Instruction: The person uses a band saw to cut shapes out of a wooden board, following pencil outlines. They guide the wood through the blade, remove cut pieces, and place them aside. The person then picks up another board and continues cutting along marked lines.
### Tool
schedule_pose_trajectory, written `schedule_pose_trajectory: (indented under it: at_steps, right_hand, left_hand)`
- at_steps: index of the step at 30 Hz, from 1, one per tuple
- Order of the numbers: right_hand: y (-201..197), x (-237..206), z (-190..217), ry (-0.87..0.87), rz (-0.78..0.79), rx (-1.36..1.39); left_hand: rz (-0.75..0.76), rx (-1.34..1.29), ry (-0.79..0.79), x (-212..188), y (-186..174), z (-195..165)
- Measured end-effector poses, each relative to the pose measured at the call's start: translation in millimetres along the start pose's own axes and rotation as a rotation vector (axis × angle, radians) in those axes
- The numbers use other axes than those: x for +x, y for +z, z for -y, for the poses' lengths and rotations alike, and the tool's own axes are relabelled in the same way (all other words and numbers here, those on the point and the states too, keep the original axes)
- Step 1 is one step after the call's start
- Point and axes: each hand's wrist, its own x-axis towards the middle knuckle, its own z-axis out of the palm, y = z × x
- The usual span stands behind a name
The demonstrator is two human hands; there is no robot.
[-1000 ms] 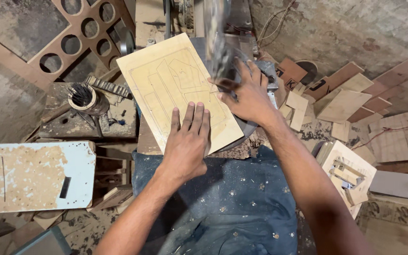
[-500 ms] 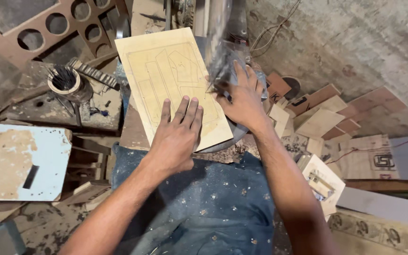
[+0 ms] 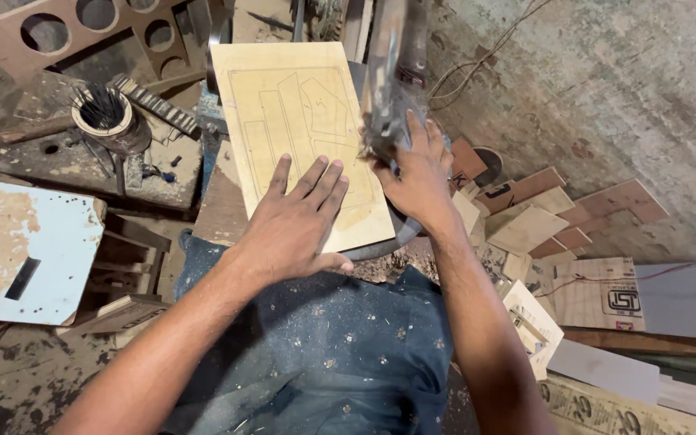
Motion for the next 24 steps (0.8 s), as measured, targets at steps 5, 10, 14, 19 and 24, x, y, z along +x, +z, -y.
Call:
schedule_pose_trajectory:
  at_steps: [5,10,14,19,24]
  right_hand:
    - [2,3,-3,0.024,-0.017,0.004]
    - [-3,4,1,0.026,0.012,-0.011]
    - [-11,6,10,0.046,0.015,-0.042]
    - [-8,6,4,0.047,0.02,0.0]
    - [13,10,-22,0.1,-0.013,-0.032]
  left_hand:
    - [-0.016,0.026,0.009,3,0,0]
    - [0.044,0.051,-0.001,7,1,3]
    - [0.038,0.073,0.002,9,5,4]
    - [0.018,0.075,-0.001,9,7,4]
    - [-0.044,0.03,-0.005,10,8,1]
